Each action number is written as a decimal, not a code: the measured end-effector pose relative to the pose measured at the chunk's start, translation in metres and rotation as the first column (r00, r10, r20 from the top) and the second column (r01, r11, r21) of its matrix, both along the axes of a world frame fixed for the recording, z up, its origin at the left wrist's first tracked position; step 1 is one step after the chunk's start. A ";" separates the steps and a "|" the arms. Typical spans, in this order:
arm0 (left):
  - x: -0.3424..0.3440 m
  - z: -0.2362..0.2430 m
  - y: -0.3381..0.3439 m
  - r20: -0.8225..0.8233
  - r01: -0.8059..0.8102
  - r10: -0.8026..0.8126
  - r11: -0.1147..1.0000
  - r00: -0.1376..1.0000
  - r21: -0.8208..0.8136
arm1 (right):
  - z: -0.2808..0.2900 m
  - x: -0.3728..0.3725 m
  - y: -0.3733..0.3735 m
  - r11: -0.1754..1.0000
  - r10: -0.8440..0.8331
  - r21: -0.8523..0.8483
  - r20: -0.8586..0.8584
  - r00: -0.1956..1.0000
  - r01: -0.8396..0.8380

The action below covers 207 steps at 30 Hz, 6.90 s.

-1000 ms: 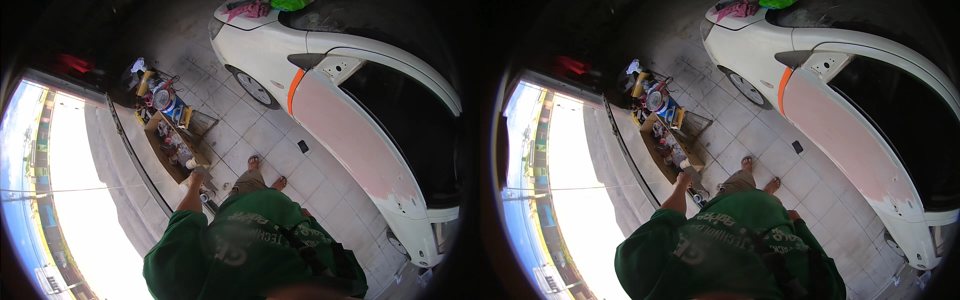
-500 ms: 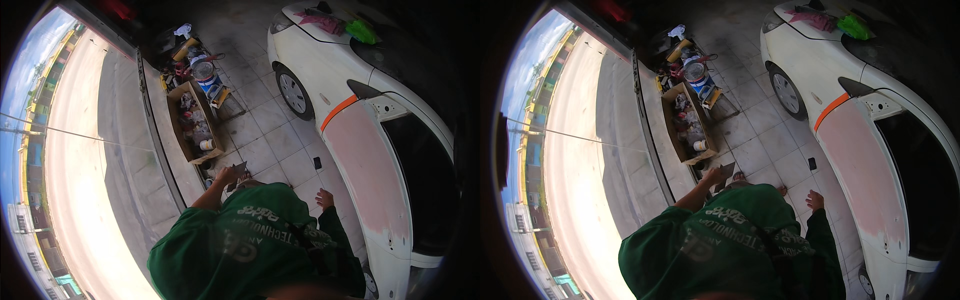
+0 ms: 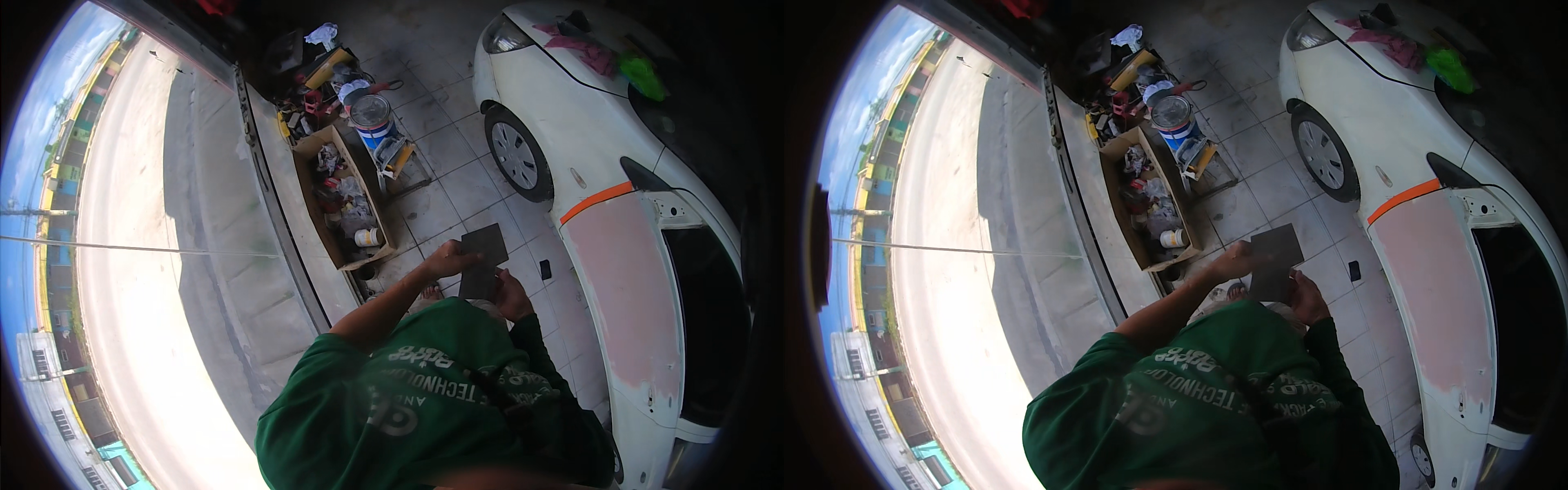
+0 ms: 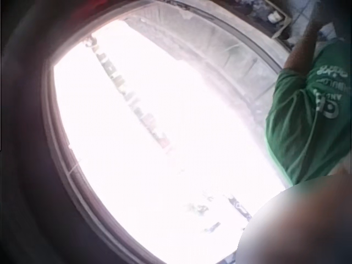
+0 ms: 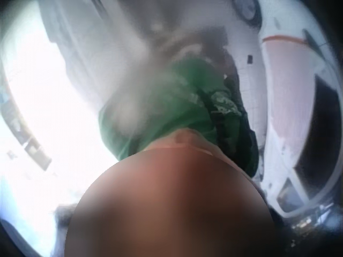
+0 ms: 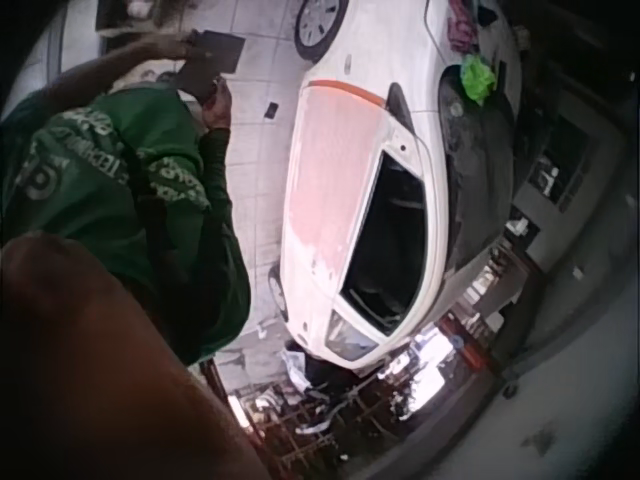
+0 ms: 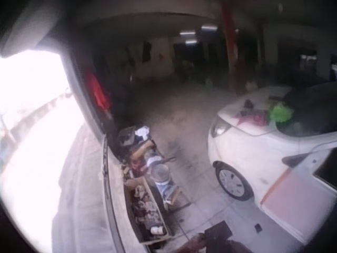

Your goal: The person sands a pink primer patch on a white car door with a sanding block, wipes the surface with a cloth, and then uses a heat gun on the same area. The person also plugs in the heat gun cord during the process.

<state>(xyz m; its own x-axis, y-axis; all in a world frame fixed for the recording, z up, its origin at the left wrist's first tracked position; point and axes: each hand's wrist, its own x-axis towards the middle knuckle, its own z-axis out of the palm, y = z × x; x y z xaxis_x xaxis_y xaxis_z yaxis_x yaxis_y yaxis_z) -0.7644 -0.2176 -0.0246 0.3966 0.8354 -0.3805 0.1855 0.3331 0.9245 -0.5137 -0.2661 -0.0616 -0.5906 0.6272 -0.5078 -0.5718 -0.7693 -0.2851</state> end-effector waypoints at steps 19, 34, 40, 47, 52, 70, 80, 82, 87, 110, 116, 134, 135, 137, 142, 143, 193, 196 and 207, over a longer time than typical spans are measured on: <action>-0.033 -0.015 0.249 0.061 -0.223 0.239 0.954 0.969 -0.199 | 0.001 -0.019 0.357 0.907 0.166 0.324 0.312 0.935 -0.269; -0.311 -0.062 0.448 -0.114 -0.698 0.691 0.687 0.713 -0.201 | -0.065 -0.001 0.514 0.438 -0.205 0.280 0.956 0.208 -0.854; -0.463 -0.234 0.570 -0.388 -0.850 0.767 0.518 0.511 -0.096 | -0.063 -0.037 0.504 0.964 0.204 -0.016 0.685 0.699 -0.265; -0.530 -0.351 0.662 -0.499 -0.869 0.760 0.494 0.416 0.028 | -0.091 -0.173 0.537 0.726 0.422 0.032 0.768 0.482 -0.687; -0.544 -0.368 0.682 -0.652 -0.824 0.667 0.555 0.360 0.113 | -0.125 -0.210 0.539 0.818 0.502 -0.065 0.566 0.654 -0.572; -0.283 -0.015 0.533 -0.107 -0.275 0.560 0.554 0.822 0.786 | 0.020 -0.258 0.546 0.992 0.085 0.068 0.235 0.968 -0.104; -0.085 0.083 0.443 0.645 -0.158 -0.025 0.962 0.763 0.225 | 0.150 -0.098 0.364 0.937 -0.341 0.262 0.540 0.770 0.231; -0.049 0.070 0.433 0.764 0.137 -0.204 0.979 0.612 0.151 | 0.193 -0.079 0.299 0.828 -0.557 0.438 0.571 0.602 0.351; 0.112 0.112 0.289 0.795 0.587 -0.330 0.808 0.508 -0.040 | 0.189 -0.002 0.125 0.750 -0.660 0.445 0.550 0.512 0.490; 0.546 0.149 -0.002 0.410 0.965 -0.898 -0.056 -0.161 0.256 | 0.096 0.192 -0.266 0.480 -0.383 0.394 0.898 -0.217 0.784; 0.625 0.331 -0.141 0.238 0.284 -0.444 -0.040 -0.864 0.958 | 0.083 0.217 -0.342 0.345 -0.374 0.485 0.856 -0.356 0.803; 0.716 0.357 -0.350 0.129 0.149 -0.207 -0.086 -0.970 0.985 | 0.093 0.372 -0.610 0.334 -0.432 0.463 0.849 -0.303 0.821; 0.742 0.344 -0.353 0.207 0.217 -0.190 -0.036 -0.960 0.975 | 0.101 0.383 -0.631 0.299 -0.438 0.487 0.834 -0.336 0.821; 0.752 0.332 -0.336 0.375 0.413 -0.393 -0.013 -0.840 0.911 | 0.121 0.423 -0.647 0.347 -0.529 0.506 0.801 -0.281 0.789; 0.753 0.081 -0.331 -0.191 0.965 -0.947 0.248 0.259 0.082 | 0.127 0.495 -0.671 0.325 -0.646 0.543 0.725 -0.237 0.774; 0.733 0.023 -0.321 -0.657 1.000 -0.754 0.014 0.003 -0.012 | 0.126 0.514 -0.670 0.344 -0.670 0.555 0.711 -0.216 0.758; 1.064 -0.008 -0.296 0.045 -0.606 0.766 0.470 0.641 0.642 | 0.192 1.133 -0.555 0.952 0.077 0.235 0.437 0.896 -0.196; 1.110 -0.006 -0.335 -0.006 -0.530 0.746 0.479 0.666 0.700 | 0.223 1.099 -0.473 0.781 0.201 0.482 0.409 0.890 -0.397; 1.088 -0.014 -0.340 -0.072 -0.279 0.580 0.492 0.812 0.825 | 0.265 0.940 -0.217 0.508 -0.354 0.644 0.761 0.543 -0.572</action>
<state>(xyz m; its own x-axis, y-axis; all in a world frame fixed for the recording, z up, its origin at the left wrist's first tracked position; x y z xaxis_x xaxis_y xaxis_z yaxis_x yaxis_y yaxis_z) 0.3235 -0.5581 -0.0388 -0.1062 0.8881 0.4471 0.5322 -0.3291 0.7801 0.4258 -0.4835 0.2033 -0.3670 0.9265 -0.0828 0.3048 0.0357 -0.9518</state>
